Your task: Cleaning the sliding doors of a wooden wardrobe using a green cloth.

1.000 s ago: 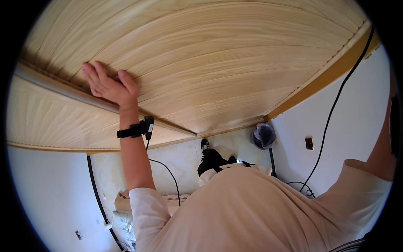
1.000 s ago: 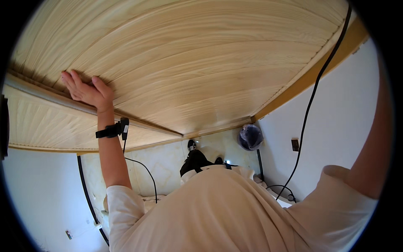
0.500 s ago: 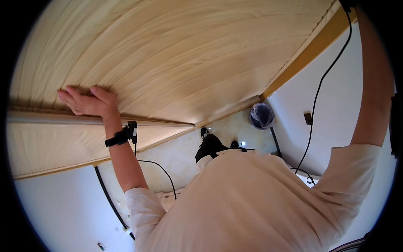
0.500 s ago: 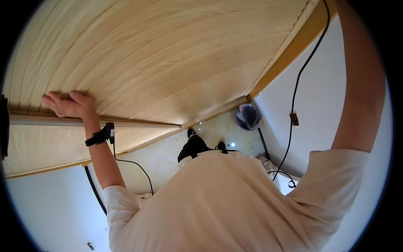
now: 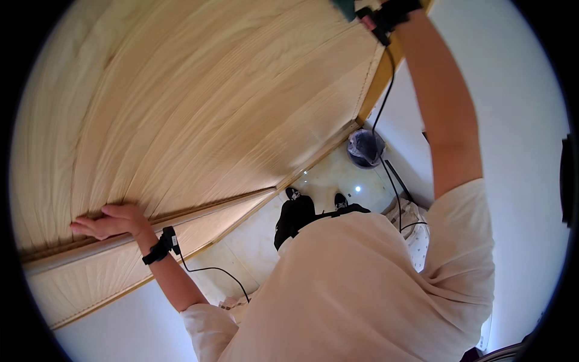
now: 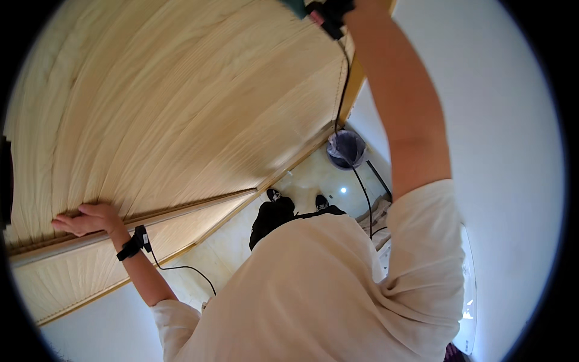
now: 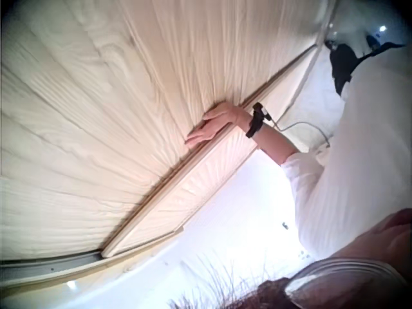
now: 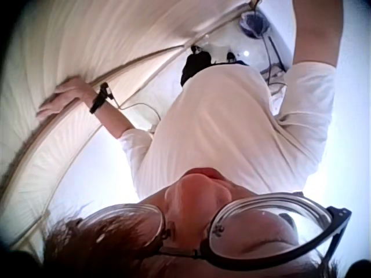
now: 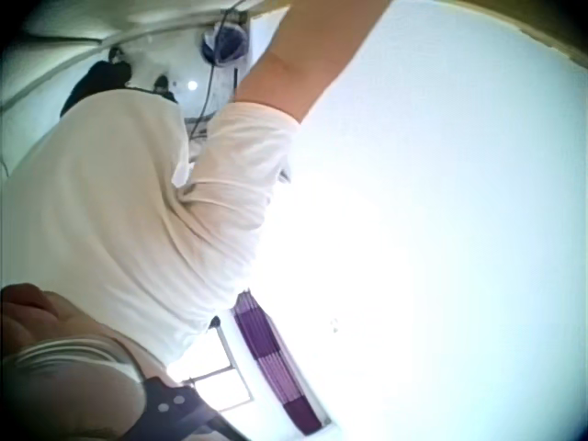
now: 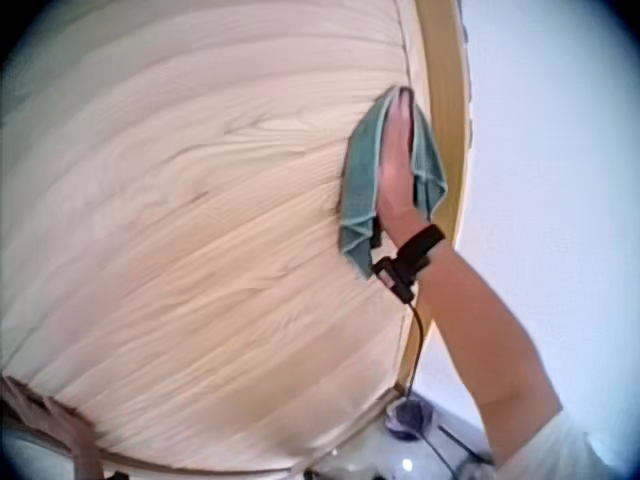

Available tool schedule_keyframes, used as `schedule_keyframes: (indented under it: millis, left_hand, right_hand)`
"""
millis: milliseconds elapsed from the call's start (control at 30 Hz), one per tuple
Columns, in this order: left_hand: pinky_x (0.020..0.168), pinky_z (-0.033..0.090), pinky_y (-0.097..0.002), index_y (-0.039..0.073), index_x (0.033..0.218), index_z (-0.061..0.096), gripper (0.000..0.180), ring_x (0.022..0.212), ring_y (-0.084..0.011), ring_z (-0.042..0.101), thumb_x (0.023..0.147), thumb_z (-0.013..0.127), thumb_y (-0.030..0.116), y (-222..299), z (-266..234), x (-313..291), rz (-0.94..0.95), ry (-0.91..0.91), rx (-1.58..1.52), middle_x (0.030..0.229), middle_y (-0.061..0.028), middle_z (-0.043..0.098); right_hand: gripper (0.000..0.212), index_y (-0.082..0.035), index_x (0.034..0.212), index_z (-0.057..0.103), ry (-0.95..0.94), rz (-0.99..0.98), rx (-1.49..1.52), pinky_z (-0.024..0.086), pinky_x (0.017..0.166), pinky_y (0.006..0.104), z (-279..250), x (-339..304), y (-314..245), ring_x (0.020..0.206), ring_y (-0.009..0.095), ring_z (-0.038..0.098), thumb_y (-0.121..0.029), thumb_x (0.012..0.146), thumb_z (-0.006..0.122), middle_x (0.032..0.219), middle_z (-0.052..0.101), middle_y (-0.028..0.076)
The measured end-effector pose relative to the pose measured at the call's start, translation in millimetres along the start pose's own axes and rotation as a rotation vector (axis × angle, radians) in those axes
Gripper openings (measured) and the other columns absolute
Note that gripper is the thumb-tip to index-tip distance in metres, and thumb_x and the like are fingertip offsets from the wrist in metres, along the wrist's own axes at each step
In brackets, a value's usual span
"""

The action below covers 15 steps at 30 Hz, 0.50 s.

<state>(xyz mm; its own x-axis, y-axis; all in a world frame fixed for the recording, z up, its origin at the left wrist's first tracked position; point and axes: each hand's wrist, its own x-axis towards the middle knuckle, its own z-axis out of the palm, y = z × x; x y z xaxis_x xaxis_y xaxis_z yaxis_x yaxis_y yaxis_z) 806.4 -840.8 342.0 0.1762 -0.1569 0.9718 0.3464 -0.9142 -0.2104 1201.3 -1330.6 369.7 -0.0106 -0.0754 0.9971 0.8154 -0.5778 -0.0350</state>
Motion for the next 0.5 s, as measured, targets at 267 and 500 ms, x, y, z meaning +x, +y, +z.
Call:
schedule_keyframes:
  millis: [267,500]
  left_hand:
    - [0.113,0.024,-0.0627,-0.013,0.145,0.033,0.073,0.142,-0.0543,0.028,0.105,0.034,0.048,20,12,9,0.047,0.036,-0.03,0.151,-0.04,0.03]
    - [0.115,0.025,-0.0599,-0.016,0.144,0.035,0.084,0.142,-0.0526,0.031,0.103,0.035,0.057,17,11,6,0.037,0.068,0.003,0.15,-0.0394,0.032]
  right_hand:
    - [0.054,0.002,0.158,0.016,0.061,0.698,0.024,0.01,0.124,0.0343,-1,-148,-54,0.153,0.027,0.014,-0.025,0.112,0.027,0.165,0.018,0.014]
    - [0.052,-0.008,0.16,0.016,0.362,1.044,0.252,0.012,0.125,0.035,18,-257,-74,0.153,0.022,0.015,-0.028,0.112,0.023,0.167,0.014,0.011]
